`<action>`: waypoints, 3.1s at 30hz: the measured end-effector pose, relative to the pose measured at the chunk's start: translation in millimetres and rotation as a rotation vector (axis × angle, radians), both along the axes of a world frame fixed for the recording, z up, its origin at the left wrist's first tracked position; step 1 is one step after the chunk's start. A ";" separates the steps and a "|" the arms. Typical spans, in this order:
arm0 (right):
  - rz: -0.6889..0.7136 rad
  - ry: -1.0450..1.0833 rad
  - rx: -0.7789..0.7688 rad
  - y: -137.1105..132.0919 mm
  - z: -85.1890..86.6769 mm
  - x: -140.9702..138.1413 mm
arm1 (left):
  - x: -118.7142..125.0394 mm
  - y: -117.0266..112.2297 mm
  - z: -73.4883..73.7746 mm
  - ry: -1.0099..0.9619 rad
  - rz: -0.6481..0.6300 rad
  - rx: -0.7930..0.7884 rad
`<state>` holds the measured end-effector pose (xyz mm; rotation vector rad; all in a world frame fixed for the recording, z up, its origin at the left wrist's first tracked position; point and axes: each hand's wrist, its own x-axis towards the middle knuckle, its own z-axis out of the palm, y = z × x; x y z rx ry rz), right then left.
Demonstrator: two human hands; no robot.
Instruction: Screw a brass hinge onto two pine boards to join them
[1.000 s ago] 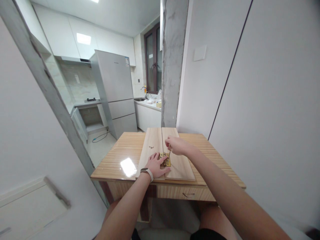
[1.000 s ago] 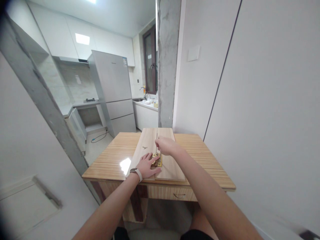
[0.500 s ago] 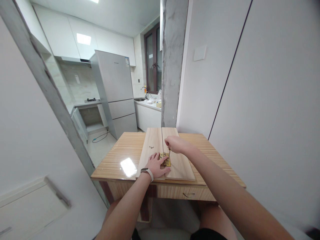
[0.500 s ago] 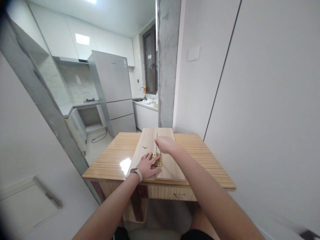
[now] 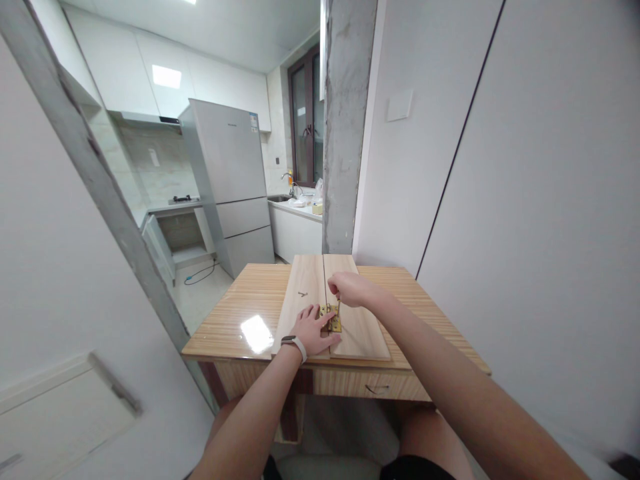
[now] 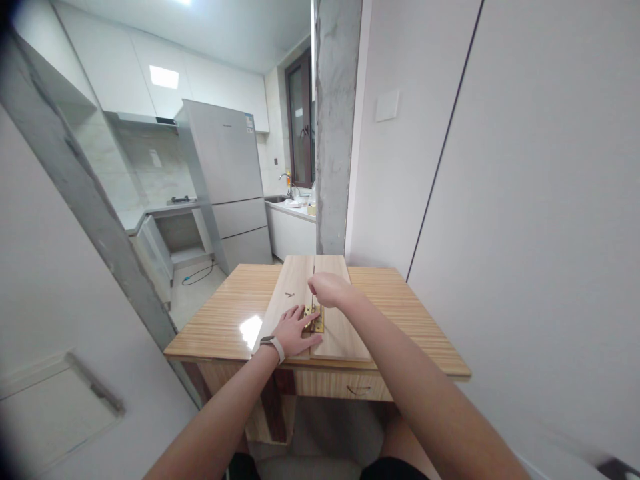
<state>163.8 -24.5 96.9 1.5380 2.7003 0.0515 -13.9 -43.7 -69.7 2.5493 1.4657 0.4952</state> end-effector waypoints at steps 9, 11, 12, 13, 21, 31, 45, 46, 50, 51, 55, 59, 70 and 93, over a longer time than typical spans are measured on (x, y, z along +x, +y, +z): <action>-0.032 0.045 -0.040 4.0 0.4 2.2 | -0.5 -1.0 0.7 -0.006 -0.001 -0.009; -0.055 0.051 -0.030 4.9 -1.0 1.3 | -0.8 -0.9 0.7 -0.007 -0.004 -0.009; -0.070 0.052 -0.019 5.5 -1.9 1.0 | -1.0 -0.9 0.7 -0.007 -0.004 -0.008; -0.088 0.051 -0.004 6.1 -3.0 1.0 | -1.1 -0.9 0.7 -0.005 -0.005 -0.007; -0.073 0.072 0.019 7.0 -6.2 7.5 | -1.3 -0.7 -0.6 -0.006 0.003 0.015; -0.078 -0.001 0.000 0.9 3.6 4.5 | -0.9 -2.4 2.6 -0.001 0.003 -0.009; -0.125 0.013 0.030 2.0 -1.4 5.1 | -0.2 -3.1 3.4 0.000 0.005 -0.015; -0.111 0.019 0.027 1.9 -1.8 5.8 | -0.4 -3.2 3.5 0.001 0.006 -0.015; -0.039 0.046 -0.012 2.0 -2.7 8.0 | -1.0 -2.6 2.6 -0.003 0.005 -0.009; -0.035 0.049 -0.026 2.0 -2.5 8.1 | -1.0 -2.4 2.3 -0.006 0.003 -0.006; -0.042 0.045 -0.046 2.6 -1.5 6.8 | -0.9 -1.6 1.7 -0.011 0.000 -0.004; -0.050 0.051 -0.024 4.0 -2.7 5.5 | -1.3 -1.4 1.6 -0.011 -0.005 0.000; -0.072 0.047 0.027 4.0 -7.7 8.9 | -1.6 0.4 -2.2 -0.007 -0.005 0.011; -0.089 0.003 0.082 4.5 -6.2 0.5 | -2.0 -0.6 0.4 -0.010 -0.015 -0.001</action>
